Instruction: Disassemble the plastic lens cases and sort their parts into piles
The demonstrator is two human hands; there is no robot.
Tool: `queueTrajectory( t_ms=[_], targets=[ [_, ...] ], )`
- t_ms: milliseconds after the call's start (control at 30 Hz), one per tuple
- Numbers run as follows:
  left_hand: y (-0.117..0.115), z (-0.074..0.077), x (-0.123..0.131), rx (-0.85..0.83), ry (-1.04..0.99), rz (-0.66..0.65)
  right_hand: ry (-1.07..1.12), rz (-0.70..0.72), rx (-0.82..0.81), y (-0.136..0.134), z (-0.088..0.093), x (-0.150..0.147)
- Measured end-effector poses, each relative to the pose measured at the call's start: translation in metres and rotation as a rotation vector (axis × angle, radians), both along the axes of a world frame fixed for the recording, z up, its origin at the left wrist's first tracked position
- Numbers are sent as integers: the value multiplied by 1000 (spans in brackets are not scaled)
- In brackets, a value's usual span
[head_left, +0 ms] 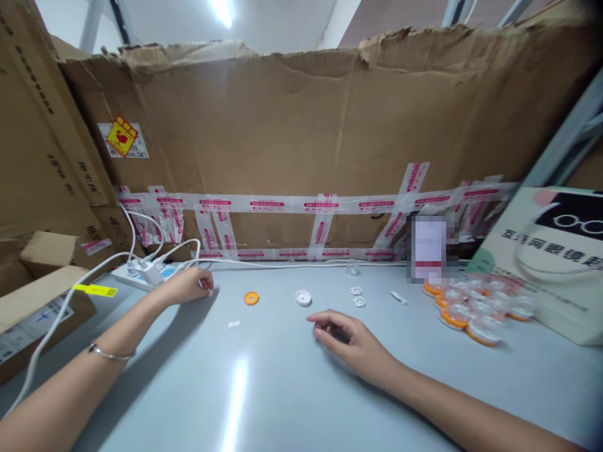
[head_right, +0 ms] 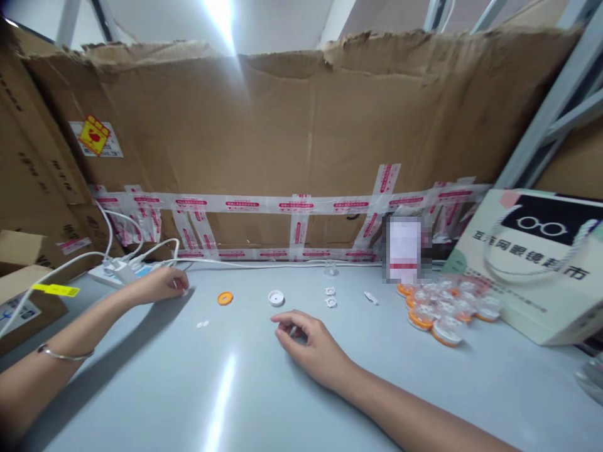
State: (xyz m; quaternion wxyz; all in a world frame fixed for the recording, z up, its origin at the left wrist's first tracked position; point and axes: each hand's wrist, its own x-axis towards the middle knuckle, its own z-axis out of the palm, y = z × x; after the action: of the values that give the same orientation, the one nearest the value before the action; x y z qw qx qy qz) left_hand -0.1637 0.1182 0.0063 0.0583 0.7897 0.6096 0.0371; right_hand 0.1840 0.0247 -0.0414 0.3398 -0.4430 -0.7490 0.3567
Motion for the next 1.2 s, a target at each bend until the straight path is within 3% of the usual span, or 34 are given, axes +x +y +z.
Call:
queueTrajectory(
  t_ms=[133,233,367,433,567,833,967,1100,1200],
  targets=[
    [-4,6,6,73,3,53,-250,-37,242,18,27,32],
    [-8,9,15,125,-11,87,-609,-260,321,37,50,81],
    [-13,11,25,129,-78,93,-1048,-592,9,47,68,143],
    [-15,11,28,126,-127,90,-1119,-620,-169,44,72,158],
    [-17,12,31,125,-178,71,-1189,-562,-279,38,71,164],
    [-21,13,36,166,-191,-5,-1148,-489,-151,42,58,173],
    [-27,15,44,192,-226,-38,-1063,-454,-139,36,61,159],
    [-44,16,69,407,-297,-75,-813,-169,-59,26,65,126],
    [-71,8,98,403,-402,-185,-631,23,-4,18,63,95]
  ],
)
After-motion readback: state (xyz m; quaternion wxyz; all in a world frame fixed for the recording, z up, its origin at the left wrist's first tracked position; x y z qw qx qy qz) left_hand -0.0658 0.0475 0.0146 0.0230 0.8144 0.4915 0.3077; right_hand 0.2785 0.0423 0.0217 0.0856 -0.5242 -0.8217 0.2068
